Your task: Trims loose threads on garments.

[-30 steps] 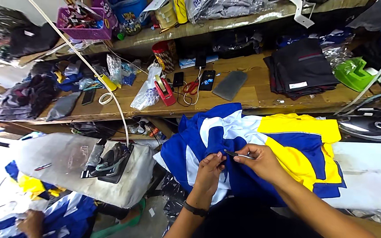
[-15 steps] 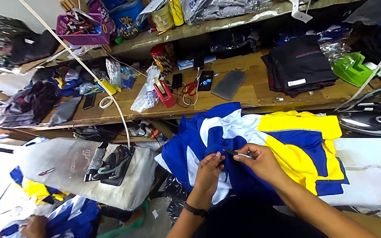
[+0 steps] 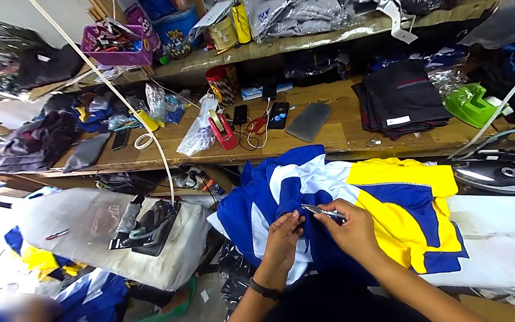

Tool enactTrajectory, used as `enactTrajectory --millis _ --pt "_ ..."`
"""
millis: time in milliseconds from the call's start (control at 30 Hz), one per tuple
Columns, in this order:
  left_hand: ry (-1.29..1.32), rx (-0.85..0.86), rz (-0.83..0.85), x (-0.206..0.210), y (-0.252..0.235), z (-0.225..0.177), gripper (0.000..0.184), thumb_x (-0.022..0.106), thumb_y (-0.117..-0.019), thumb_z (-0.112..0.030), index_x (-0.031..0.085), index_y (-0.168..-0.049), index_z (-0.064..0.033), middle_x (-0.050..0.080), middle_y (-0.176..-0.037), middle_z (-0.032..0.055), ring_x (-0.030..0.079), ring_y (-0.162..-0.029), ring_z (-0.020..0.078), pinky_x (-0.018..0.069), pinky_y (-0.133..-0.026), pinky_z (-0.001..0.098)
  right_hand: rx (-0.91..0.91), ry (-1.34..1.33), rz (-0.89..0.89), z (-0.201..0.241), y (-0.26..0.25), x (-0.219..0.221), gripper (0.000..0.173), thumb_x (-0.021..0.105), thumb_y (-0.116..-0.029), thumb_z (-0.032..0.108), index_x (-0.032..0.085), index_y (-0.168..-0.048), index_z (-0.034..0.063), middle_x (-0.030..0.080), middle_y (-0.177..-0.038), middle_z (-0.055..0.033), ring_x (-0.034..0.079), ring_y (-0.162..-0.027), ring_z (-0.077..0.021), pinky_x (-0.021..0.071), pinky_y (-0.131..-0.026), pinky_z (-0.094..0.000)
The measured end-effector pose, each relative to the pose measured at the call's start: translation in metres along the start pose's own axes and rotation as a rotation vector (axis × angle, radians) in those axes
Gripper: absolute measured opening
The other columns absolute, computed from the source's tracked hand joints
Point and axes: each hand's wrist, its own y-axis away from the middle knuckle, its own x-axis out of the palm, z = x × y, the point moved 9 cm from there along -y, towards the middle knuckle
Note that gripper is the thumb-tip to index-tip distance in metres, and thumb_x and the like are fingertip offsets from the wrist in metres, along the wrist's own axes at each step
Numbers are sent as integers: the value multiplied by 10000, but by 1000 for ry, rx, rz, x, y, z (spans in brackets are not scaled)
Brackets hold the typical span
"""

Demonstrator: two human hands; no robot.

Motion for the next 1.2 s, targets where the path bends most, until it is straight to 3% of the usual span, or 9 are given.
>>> enactTrajectory --millis 100,233,400,500,633,933,1200 --pt "0 -15 19 2 -1 2 202 509 -1049 -38 676 -938 -22 737 -879 56 703 -779 93 573 -707 225 -92 51 -78 3 0 -5 230 707 -916 313 795 -951 104 764 -914 -25 716 -794 -143 559 -644 -369" --pt "6 -24 19 2 -3 1 198 497 -1056 -47 669 -962 -21 736 -889 60 701 -787 94 571 -709 225 -11 -75 -33 -4 -1 -4 245 721 -912 322 782 -995 99 754 -952 0 683 -817 -59 555 -701 -266" --pt "-22 -25 21 2 -4 0 193 509 -1052 -49 668 -943 -33 737 -879 49 702 -786 87 571 -714 226 30 -65 16 -6 -2 4 223 728 -904 321 774 -956 109 747 -919 2 676 -788 -79 542 -683 -306" --pt "-16 -31 24 2 -5 -2 191 509 -1050 -43 674 -954 -24 738 -881 52 702 -779 91 574 -708 228 99 -132 38 -13 -5 6 209 749 -895 307 764 -957 108 747 -920 16 665 -770 -35 542 -685 -250" --pt "-2 -9 29 1 -9 -4 201 514 -1047 -37 677 -930 -28 741 -891 55 705 -799 91 574 -717 225 119 -156 18 -12 -1 1 255 758 -881 307 749 -1011 88 731 -928 26 604 -702 13 494 -614 -170" --pt "-24 -26 60 5 -9 -2 207 525 -1040 -34 681 -904 -39 741 -890 42 699 -808 81 566 -725 223 101 -103 -38 -8 6 4 234 751 -889 302 766 -990 92 749 -957 9 640 -738 -6 520 -643 -191" --pt "-14 -40 66 -1 -7 -6 201 528 -1044 -47 681 -914 -40 733 -894 40 691 -805 79 559 -721 221 -87 70 -142 14 5 3 200 717 -911 274 787 -935 89 751 -893 -20 682 -768 -81 534 -640 -263"
